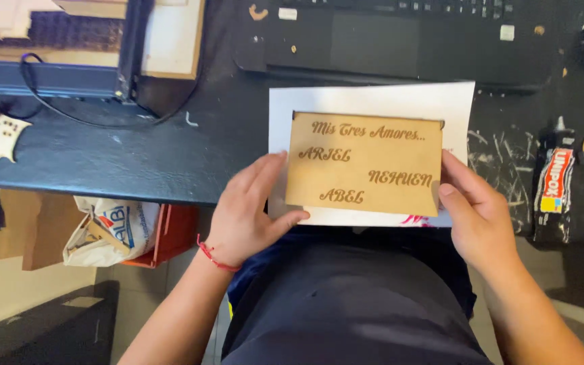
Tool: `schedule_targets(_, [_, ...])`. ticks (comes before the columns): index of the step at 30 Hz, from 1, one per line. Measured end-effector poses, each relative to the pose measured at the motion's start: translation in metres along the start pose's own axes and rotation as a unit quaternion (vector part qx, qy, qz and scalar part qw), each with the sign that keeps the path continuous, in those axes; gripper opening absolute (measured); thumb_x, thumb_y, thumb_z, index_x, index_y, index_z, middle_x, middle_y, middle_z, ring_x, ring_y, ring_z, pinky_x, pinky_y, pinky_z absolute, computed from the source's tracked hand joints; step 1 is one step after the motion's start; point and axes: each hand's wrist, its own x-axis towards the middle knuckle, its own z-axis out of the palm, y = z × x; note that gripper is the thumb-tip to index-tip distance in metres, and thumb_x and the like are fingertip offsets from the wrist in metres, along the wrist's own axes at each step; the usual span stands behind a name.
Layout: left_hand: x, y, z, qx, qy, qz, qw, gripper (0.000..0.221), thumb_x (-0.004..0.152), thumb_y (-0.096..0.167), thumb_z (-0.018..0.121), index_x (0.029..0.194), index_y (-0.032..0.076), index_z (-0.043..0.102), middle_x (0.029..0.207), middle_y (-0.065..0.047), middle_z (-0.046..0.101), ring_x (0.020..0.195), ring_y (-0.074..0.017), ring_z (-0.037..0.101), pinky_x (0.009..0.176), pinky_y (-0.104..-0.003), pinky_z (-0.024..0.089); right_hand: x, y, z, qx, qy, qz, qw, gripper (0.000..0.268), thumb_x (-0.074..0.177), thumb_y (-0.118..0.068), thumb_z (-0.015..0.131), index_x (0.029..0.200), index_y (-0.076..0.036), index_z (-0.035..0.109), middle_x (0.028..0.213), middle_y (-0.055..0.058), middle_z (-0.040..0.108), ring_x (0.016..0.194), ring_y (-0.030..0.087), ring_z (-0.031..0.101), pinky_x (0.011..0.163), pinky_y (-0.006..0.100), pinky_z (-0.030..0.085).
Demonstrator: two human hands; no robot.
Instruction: Assembling a laser-cut wooden box by applying glue to the joints and fitting the panels together.
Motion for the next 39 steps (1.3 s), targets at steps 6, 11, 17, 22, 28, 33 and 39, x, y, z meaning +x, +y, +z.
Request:
schedule_targets(6, [0.004, 0.01, -0.006, 0.074, 0.006, 0.01, 0.997, 0.064, 0.094, 0.049, 0.067, 0.138, 0.007, 0.05, 0.122, -0.012, 0.062, 0.105, -0.03, 0.062, 0.093, -0.045, 0.048, -0.01, 0.005, -0.004, -0.06, -0.056, -0.112, 0.99, 0.068, 0.092, -0.01, 0.055, 0.155, -0.005, 0.03, 0.142, 0.017, 0.051, 0.112, 0.024, 0.055, 0.096, 0.038, 0.045])
schedule_targets(11, [0.012, 0.013, -0.013, 0.094, 0.025, 0.056, 0.994, 0.045, 0.096, 0.044, 0.066, 0.123, 0.008, 0.065, 0.096, -0.004, 0.062, 0.086, -0.0275, 0.061, 0.079, -0.041, 0.049, -0.008, 0.022, -0.003, -0.132, -0.072, -0.143, 0.978, 0.106, 0.073, -0.032, 0.073, 0.159, -0.004, 0.017, 0.148, 0.024, 0.041, 0.127, 0.031, 0.049, 0.097, 0.042, 0.044])
schedule_targets(17, [0.026, 0.014, -0.022, 0.11, -0.023, 0.055, 0.992, 0.055, 0.093, 0.058, 0.056, 0.12, 0.011, 0.062, 0.12, -0.008, 0.062, 0.106, -0.0306, 0.06, 0.089, -0.043, 0.046, -0.009, 0.016, 0.004, -0.108, -0.057, -0.094, 0.988, 0.122, 0.067, -0.015, 0.081, 0.159, -0.008, 0.001, 0.145, 0.021, 0.049, 0.12, 0.027, 0.054, 0.093, 0.039, 0.044])
schedule_targets(22, [0.034, 0.008, -0.02, 0.119, -0.079, 0.075, 0.987, 0.066, 0.095, 0.059, 0.056, 0.144, 0.015, 0.048, 0.154, -0.015, 0.041, 0.135, -0.0367, 0.051, 0.104, -0.046, 0.046, -0.007, 0.018, 0.007, -0.098, -0.038, -0.087, 0.991, 0.122, 0.068, -0.013, 0.082, 0.158, -0.006, -0.001, 0.144, 0.021, 0.052, 0.114, 0.026, 0.057, 0.092, 0.037, 0.045])
schedule_targets(28, [0.061, 0.014, -0.038, 0.076, -0.018, 0.217, 0.973, 0.031, 0.101, 0.031, 0.061, 0.122, 0.009, 0.065, 0.133, -0.011, 0.061, 0.122, -0.0302, 0.062, 0.103, -0.044, 0.049, -0.005, 0.02, 0.007, -0.202, -0.022, -0.02, 0.979, 0.11, 0.071, -0.021, 0.08, 0.155, -0.001, 0.012, 0.136, 0.02, 0.058, 0.101, 0.033, 0.066, 0.078, 0.044, 0.051])
schedule_targets(33, [0.099, 0.006, -0.051, 0.062, 0.026, 0.269, 0.961, 0.021, 0.101, 0.027, 0.066, 0.108, 0.008, 0.07, 0.106, -0.009, 0.072, 0.088, -0.0272, 0.069, 0.082, -0.041, 0.054, -0.009, 0.041, 0.006, -0.219, 0.014, -0.089, 0.972, 0.103, 0.07, -0.021, 0.083, 0.153, 0.0, 0.026, 0.132, 0.024, 0.057, 0.106, 0.035, 0.063, 0.089, 0.045, 0.049])
schedule_targets(39, [0.142, -0.032, -0.023, -0.153, 0.035, 0.042, 0.987, 0.036, 0.106, 0.036, 0.053, 0.122, 0.005, 0.062, 0.103, -0.002, 0.065, 0.095, -0.0164, 0.06, 0.085, -0.031, 0.046, -0.013, 0.038, 0.007, -0.25, 0.021, -0.122, 0.96, 0.085, 0.074, -0.025, 0.08, 0.148, -0.004, 0.044, 0.12, 0.021, 0.062, 0.11, 0.035, 0.056, 0.097, 0.044, 0.044])
